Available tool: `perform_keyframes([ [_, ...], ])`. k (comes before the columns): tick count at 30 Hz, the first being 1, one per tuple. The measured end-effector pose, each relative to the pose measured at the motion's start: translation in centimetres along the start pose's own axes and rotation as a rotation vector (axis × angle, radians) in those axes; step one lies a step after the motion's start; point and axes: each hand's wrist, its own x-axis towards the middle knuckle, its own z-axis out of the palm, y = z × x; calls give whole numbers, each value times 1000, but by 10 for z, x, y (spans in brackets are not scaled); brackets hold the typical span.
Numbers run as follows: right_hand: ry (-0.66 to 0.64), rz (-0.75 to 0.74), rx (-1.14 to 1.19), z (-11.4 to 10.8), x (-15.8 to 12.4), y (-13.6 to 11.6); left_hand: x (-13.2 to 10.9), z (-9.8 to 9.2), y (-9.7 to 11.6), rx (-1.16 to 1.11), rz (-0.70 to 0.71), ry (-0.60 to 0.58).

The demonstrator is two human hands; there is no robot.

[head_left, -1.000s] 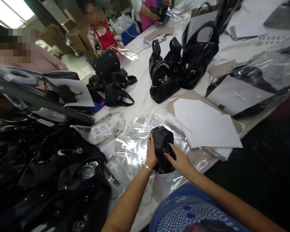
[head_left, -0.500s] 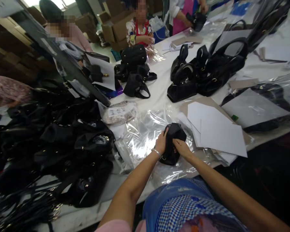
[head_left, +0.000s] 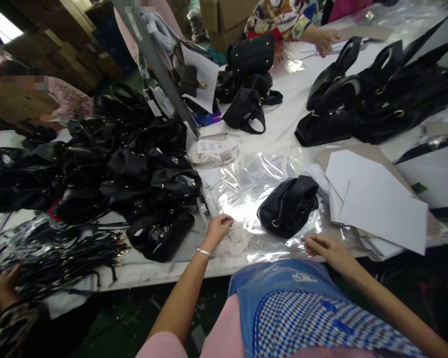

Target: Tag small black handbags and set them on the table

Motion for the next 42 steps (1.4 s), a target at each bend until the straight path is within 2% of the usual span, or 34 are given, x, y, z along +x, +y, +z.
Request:
perform_keyframes([
  [2,-128,-6,-77,15,-9,1,-31,10,-20,38,-61,41],
  [5,-275,-50,-103,39,-9,-2,-61,37,-34,156,-92,93],
  [8,-301,-121,-148,57,0,-10,-73,60,-35,354,-65,148],
  [11,-300,-220,-215,67,9,-18,-77,71,-35,457,-46,151],
  [15,-357,-328,-265,80,19,-24,-77,69,-39,422,-52,158],
  [22,-476,-413,-314,110,40,-27,-72,50,-45,218,-79,221],
  [25,-492,-420,-316,124,53,-23,-74,47,-47,203,-83,204],
  [27,-473,-407,-335,131,58,-18,-77,50,-48,258,-36,184],
  [31,-472,-392,-379,132,61,-10,-84,63,-47,430,22,117],
  [33,-489,-388,-382,130,61,-7,-84,66,-48,434,17,109],
  [36,-507,-372,-384,132,61,-7,-84,60,-52,380,9,137],
  [39,-500,-362,-398,137,57,-17,-87,50,-52,325,-3,137],
  [42,-434,-372,-430,125,42,-40,-83,49,-34,231,-61,186],
])
